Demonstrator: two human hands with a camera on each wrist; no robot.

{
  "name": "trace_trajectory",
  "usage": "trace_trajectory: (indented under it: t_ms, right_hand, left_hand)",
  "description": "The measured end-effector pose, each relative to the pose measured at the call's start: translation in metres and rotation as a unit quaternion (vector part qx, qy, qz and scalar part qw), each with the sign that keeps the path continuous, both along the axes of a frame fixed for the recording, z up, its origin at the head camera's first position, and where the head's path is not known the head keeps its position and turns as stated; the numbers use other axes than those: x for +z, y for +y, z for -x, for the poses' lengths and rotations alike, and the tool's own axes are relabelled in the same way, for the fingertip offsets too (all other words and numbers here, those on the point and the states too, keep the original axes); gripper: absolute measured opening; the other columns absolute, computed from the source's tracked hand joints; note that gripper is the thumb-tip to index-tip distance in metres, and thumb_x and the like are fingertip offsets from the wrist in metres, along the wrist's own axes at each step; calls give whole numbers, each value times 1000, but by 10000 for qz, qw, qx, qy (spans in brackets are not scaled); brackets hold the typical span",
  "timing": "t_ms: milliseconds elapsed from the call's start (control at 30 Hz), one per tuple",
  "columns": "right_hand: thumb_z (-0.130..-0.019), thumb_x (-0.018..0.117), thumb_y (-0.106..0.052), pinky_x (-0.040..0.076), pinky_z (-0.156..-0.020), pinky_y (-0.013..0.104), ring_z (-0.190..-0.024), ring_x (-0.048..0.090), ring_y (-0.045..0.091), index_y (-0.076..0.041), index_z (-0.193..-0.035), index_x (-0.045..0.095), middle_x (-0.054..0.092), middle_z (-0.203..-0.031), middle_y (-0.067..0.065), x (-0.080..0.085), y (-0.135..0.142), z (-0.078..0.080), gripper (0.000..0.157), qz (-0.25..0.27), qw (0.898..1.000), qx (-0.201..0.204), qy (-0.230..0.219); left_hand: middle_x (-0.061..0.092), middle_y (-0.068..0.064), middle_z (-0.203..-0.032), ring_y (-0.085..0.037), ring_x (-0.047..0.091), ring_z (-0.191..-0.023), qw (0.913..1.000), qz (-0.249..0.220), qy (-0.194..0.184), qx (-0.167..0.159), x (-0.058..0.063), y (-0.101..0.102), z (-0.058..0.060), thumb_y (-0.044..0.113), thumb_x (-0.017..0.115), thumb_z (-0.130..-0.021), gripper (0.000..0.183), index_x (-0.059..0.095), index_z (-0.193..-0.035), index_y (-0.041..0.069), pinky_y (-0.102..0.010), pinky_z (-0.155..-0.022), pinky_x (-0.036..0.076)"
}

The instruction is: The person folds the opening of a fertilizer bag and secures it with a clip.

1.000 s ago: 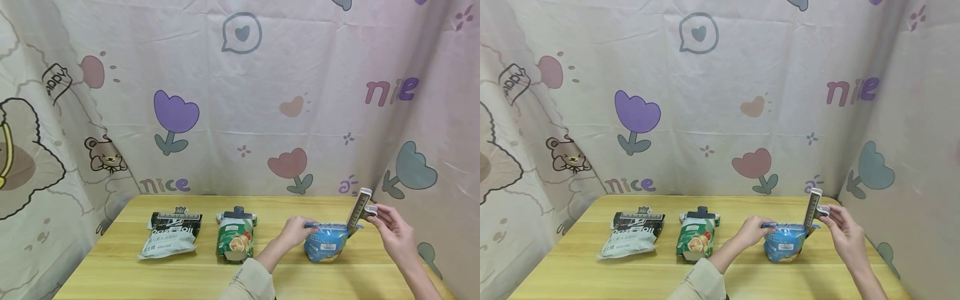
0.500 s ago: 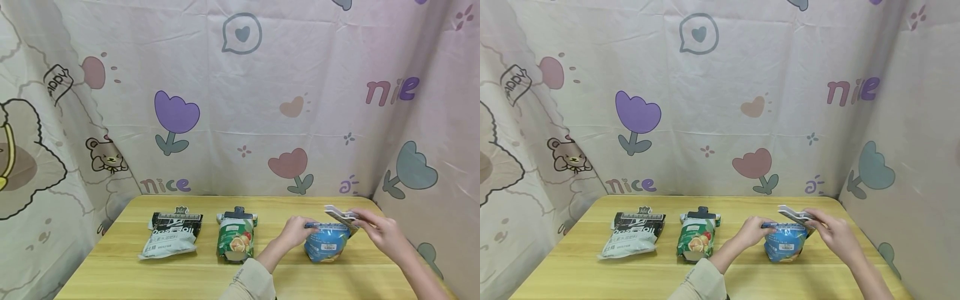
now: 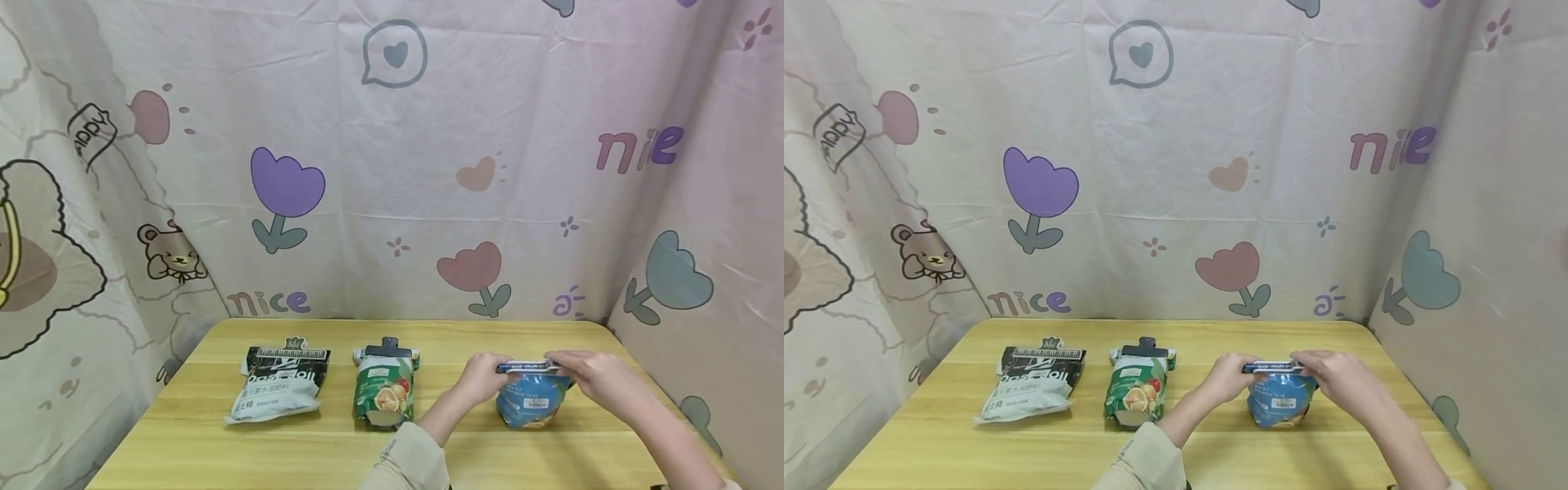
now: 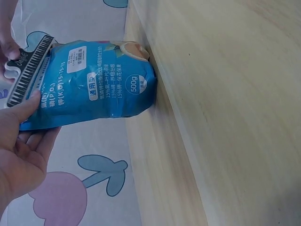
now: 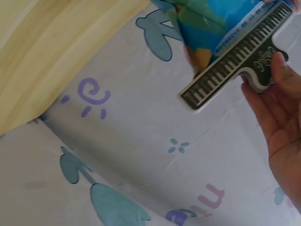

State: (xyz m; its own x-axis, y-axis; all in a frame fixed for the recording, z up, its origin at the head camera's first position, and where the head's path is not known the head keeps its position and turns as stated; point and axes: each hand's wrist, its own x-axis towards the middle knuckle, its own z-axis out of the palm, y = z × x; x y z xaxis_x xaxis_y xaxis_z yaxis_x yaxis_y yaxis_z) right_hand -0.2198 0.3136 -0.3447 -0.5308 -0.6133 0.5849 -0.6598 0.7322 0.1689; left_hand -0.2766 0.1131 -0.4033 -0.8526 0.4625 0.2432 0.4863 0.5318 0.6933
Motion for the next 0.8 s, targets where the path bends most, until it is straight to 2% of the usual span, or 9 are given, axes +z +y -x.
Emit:
trace_trajectory:
  t_ms: [167,300,433,567,633,667,700,767,800]
  right_hand:
    - [-70,74,-8,51,-52,31,-66,65,23,-7,-96,70,69,-83,9,2,-10,3,27,-169,9998,-8,-94]
    - [-65,76,-1,52,-54,32,-67,65,23,-5,-96,70,69,-84,9,3,-16,1,32,-27,9989,-265,-376]
    - [-69,76,0,53,-62,37,-79,64,26,-5,-103,68,68,-93,9,-2,-18,-4,35,506,9921,-649,-950]
    - [-70,77,-3,48,-76,50,-100,57,30,-8,-115,63,62,-112,9,-14,-11,-10,48,1358,9793,-628,-1363]
    - [-72,76,-5,40,-82,59,-116,47,18,-12,-126,57,53,-126,4,-20,-4,-12,58,1928,9660,-600,-1617]
    - [-74,75,-6,34,-84,64,-122,39,11,-13,-131,51,48,-132,2,-23,0,-14,62,2262,9552,-587,-1816]
    - [-77,73,-7,32,-91,61,-124,32,5,-14,-136,45,43,-136,4,-26,5,-16,65,2572,9435,-647,-1986]
    - [-83,68,-10,27,-94,61,-126,26,5,-10,-143,30,34,-142,10,-30,13,-20,72,3182,9121,-829,-2449]
    - [-86,66,-11,25,-94,62,-129,25,11,-6,-145,23,31,-143,16,-32,16,-22,73,3433,8925,-970,-2760]
  left_hand:
    - [66,8,-98,-1,57,-83,10000,-9,-16,84,1,0,1,21,74,-78,41,63,-117,16,-16,-68,46]
    - [66,8,-96,0,57,-81,9999,-151,-43,32,-1,0,1,18,74,-78,36,65,-113,15,-14,-67,46]
    - [66,8,-94,1,57,-81,9989,-457,-133,-47,-4,-2,3,17,74,-78,31,68,-108,14,-14,-66,46]
    - [66,7,-94,0,58,-82,9949,-948,-309,-117,-8,-4,3,15,75,-78,28,69,-105,12,-15,-67,47]
    - [66,6,-94,-1,58,-83,9924,-1152,-416,-94,-11,-4,1,16,74,-78,28,68,-105,10,-16,-68,47]
    - [66,4,-95,-3,59,-83,9912,-1227,-488,-53,-13,-3,0,17,74,-78,29,67,-106,9,-17,-69,48]
    - [66,3,-95,-5,59,-85,9902,-1271,-580,20,-15,-2,-2,20,74,-79,32,66,-107,8,-19,-71,48]
    - [64,-1,-98,-10,59,-89,9876,-1301,-854,213,-20,1,-6,25,73,-79,40,62,-112,6,-24,-76,49]
    - [64,-2,-99,-12,59,-90,9866,-1268,-980,310,-22,3,-9,28,73,-79,43,60,-114,6,-27,-78,49]
